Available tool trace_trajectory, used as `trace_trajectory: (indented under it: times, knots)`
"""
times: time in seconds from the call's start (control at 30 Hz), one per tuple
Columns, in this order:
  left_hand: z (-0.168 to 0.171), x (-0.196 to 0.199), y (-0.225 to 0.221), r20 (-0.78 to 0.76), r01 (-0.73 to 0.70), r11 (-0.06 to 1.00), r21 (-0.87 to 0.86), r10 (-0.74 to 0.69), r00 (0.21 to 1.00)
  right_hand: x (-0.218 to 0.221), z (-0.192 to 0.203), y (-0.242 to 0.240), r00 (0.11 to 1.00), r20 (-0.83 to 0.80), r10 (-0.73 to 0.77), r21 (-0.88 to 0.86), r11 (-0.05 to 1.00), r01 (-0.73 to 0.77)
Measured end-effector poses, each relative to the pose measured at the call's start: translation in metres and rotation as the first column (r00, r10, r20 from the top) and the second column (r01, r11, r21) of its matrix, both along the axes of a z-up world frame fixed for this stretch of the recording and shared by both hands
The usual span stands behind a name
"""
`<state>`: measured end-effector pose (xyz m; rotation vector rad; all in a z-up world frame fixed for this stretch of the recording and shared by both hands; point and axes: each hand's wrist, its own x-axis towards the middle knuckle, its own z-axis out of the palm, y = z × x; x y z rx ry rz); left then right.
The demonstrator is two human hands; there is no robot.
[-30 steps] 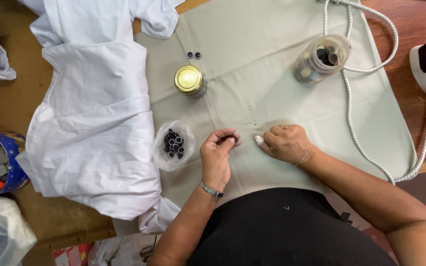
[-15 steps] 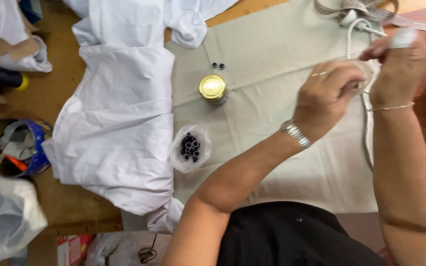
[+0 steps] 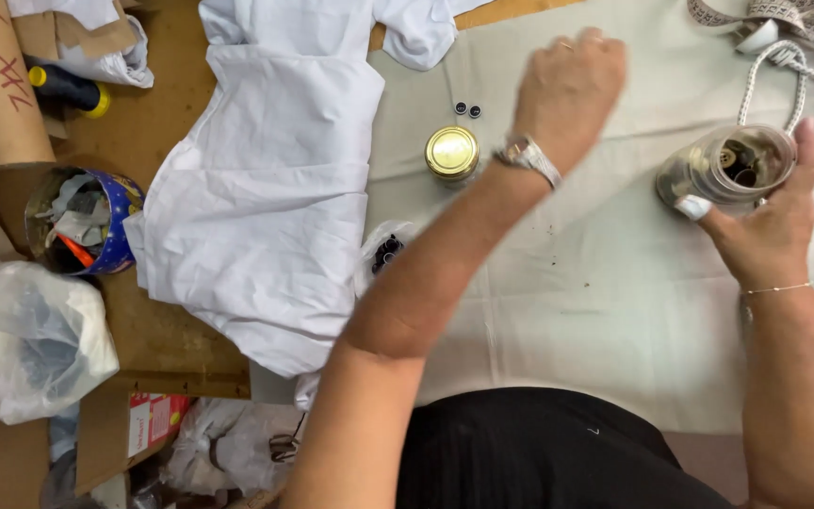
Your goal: Sorting a variety of buttons from a central pile into different jars and containers based on their color and size.
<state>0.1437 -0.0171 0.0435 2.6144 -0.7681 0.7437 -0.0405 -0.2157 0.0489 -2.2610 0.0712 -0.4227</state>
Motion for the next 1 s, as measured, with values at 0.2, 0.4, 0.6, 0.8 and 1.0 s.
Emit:
trace_trajectory:
  times: [0.2, 0.4, 0.6, 0.8, 1.0]
  knots:
    - [-0.022, 0.093, 0.084, -0.616, 0.092, 0.852, 0.515, 0.293, 0.731, -0.008, 0.022, 0.042, 0.994, 0.109, -0.020, -0.065, 0.997, 0.027]
    - [-0.049, 0.102, 0.100, -0.749, 0.170, 0.811, 0.559, 0.406, 0.524, -0.023, 0.015, 0.068, 0.998, 0.006, 0.070, -0.072, 0.995, -0.069]
    - [-0.071, 0.103, 0.100, -0.784, 0.113, 0.897, 0.427, 0.305, 0.541, -0.030, -0.002, 0.066, 0.999, -0.033, -0.008, -0.083, 0.997, 0.006]
    - [-0.057, 0.104, 0.118, -0.771, 0.032, 0.978, 0.204, 0.141, 0.621, -0.043, 0.024, 0.070, 0.976, 0.194, 0.099, -0.125, 0.989, -0.075]
    - [0.046, 0.024, 0.187, -0.515, 0.097, 0.989, -0.110, -0.140, 0.845, -0.071, 0.034, 0.073, 0.934, 0.319, 0.161, -0.086, 0.986, -0.141]
